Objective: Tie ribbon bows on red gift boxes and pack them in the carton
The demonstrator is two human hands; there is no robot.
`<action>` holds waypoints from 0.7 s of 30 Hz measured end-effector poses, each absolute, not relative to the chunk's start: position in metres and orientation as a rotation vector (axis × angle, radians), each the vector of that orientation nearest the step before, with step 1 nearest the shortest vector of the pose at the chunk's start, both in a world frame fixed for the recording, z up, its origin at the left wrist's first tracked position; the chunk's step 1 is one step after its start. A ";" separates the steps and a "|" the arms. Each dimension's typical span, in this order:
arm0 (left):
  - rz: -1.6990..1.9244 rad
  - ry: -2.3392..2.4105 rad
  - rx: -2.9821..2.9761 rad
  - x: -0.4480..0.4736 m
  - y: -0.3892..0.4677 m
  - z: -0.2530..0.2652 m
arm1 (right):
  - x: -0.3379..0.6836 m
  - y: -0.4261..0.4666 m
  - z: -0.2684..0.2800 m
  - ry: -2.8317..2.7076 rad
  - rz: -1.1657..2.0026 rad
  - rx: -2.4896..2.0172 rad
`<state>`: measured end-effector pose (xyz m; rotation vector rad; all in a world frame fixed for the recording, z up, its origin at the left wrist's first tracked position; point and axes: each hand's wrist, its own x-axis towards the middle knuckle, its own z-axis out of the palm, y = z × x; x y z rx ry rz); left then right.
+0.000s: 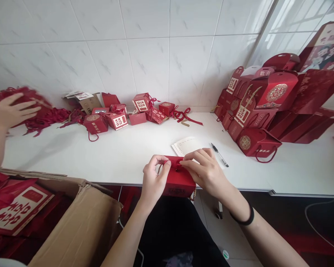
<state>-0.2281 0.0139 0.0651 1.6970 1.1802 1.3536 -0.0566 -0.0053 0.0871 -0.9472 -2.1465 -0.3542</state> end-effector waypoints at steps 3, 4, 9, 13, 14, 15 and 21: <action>1.450 1.192 1.663 -0.229 0.014 0.060 | -0.052 -0.008 0.087 -2.154 -0.398 -0.922; 1.497 1.222 1.655 -0.229 0.013 0.058 | -0.050 -0.010 0.087 -2.158 -0.417 -0.913; 1.485 1.311 1.649 -0.232 0.007 0.053 | -0.046 -0.022 0.085 -2.132 -0.482 -0.926; 1.344 1.229 1.692 -0.230 0.005 0.058 | -0.055 -0.029 0.082 -1.931 -0.246 -1.161; 1.316 1.235 1.678 -0.229 0.005 0.059 | -0.059 -0.030 0.081 -1.871 -0.134 -1.254; 1.289 1.244 1.647 -0.227 0.005 0.059 | -0.064 -0.031 0.080 -1.820 -0.018 -1.349; 1.105 1.275 1.461 -0.231 0.011 0.066 | -0.083 -0.033 0.082 -1.623 0.441 -1.611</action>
